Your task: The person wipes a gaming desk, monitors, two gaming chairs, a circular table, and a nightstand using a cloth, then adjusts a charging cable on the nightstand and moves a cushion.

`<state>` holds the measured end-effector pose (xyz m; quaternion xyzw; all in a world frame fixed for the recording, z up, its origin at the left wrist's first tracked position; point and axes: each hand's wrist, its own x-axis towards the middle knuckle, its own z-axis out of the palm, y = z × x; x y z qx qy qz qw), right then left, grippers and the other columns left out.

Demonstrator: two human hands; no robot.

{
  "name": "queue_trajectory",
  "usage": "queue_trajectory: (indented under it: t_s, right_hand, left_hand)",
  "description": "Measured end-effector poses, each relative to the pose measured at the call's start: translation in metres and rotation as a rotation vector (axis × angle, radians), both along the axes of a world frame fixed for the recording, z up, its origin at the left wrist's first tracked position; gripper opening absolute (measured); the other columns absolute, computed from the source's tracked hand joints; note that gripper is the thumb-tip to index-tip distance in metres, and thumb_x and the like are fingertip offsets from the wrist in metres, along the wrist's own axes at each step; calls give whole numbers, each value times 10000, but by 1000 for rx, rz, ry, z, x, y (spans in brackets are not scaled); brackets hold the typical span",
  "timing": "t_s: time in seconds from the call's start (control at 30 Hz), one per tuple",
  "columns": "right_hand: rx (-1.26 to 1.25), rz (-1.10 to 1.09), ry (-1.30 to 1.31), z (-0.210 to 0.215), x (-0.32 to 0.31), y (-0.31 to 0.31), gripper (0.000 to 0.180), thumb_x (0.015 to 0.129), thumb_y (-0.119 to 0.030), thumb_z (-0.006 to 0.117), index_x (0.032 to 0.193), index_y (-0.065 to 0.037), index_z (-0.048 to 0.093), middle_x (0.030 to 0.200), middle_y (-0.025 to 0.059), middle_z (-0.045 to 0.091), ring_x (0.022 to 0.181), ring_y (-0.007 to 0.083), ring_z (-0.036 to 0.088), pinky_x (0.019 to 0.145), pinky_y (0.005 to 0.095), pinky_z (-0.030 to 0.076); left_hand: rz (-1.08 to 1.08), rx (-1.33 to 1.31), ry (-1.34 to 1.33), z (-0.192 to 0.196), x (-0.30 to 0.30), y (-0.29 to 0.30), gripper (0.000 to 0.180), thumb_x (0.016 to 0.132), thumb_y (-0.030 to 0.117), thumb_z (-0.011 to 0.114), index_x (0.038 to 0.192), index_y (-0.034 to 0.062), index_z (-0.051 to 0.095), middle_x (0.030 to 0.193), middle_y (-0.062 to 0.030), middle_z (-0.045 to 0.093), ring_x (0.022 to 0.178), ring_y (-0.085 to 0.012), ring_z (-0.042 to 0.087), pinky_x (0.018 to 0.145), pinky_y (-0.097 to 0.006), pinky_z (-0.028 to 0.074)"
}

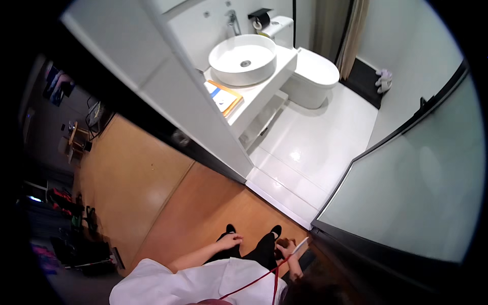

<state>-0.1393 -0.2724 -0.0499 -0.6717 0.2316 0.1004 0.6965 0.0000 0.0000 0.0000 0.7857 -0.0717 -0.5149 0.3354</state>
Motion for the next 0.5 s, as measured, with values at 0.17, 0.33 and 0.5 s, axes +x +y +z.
queue_trajectory:
  t_s: [0.17,0.33,0.5]
  right_hand:
    - [-93,175,-23,48,117,95,590,815,-429,681,1193,7,557,1136,147,626,1056,212,584,900,312,449]
    - [73,625,77,96,221,275,429,925,-354,565,1204,-30,584,989,77,654,918,155,592,827,301,471]
    - [-896,998,-491,152,326,417,385,940,-360,505,1108,-39,634,976,124,680,918,323,629,828,372,474]
  left_hand:
    - [413,-247,-60,-34,25,58,652,861,128,634,1431,84,320,1160,-100,609,1011,-170,592,839,-281,481]
    - [816,-399,-179,-16,58,216,442,738,64,745,1105,34,500,985,-73,623,923,-181,595,797,-311,491]
    - [1075,-98,-627,51,85,404,267,750,107,735,937,47,553,817,-27,602,795,-143,580,734,-298,485]
